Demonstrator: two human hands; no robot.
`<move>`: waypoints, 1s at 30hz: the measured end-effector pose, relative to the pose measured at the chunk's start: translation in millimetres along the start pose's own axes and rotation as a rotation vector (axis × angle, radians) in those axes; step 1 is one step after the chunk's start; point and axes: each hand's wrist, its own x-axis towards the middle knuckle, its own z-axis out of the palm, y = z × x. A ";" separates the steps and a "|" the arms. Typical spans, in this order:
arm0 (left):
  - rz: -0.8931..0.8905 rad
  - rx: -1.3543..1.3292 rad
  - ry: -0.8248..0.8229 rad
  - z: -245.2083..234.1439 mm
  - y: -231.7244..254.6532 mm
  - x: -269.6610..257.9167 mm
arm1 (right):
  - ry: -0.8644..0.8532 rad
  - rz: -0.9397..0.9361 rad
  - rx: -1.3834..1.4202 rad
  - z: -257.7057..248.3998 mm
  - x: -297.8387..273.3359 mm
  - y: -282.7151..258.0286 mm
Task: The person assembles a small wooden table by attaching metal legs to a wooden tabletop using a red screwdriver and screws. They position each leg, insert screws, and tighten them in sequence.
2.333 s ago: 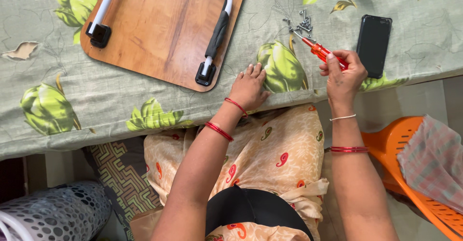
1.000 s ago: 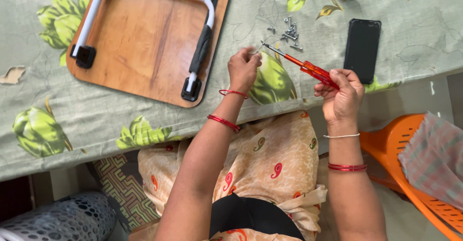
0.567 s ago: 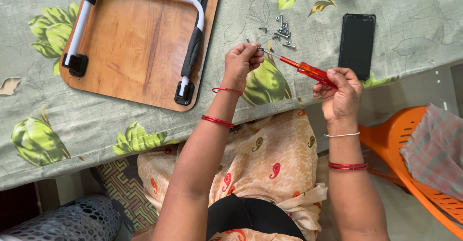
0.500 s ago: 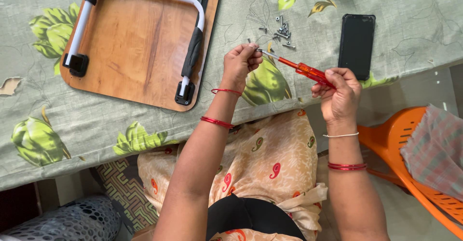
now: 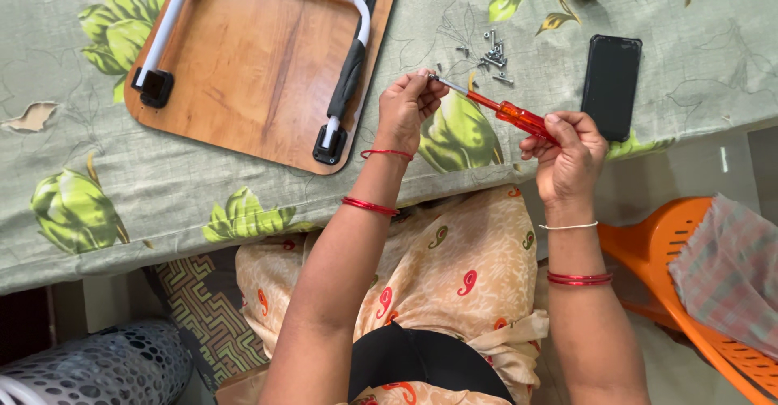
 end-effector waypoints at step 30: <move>0.143 -0.142 -0.042 -33.8 45.6 -44.3 | -0.139 -0.039 -0.040 62.9 -26.8 -7.7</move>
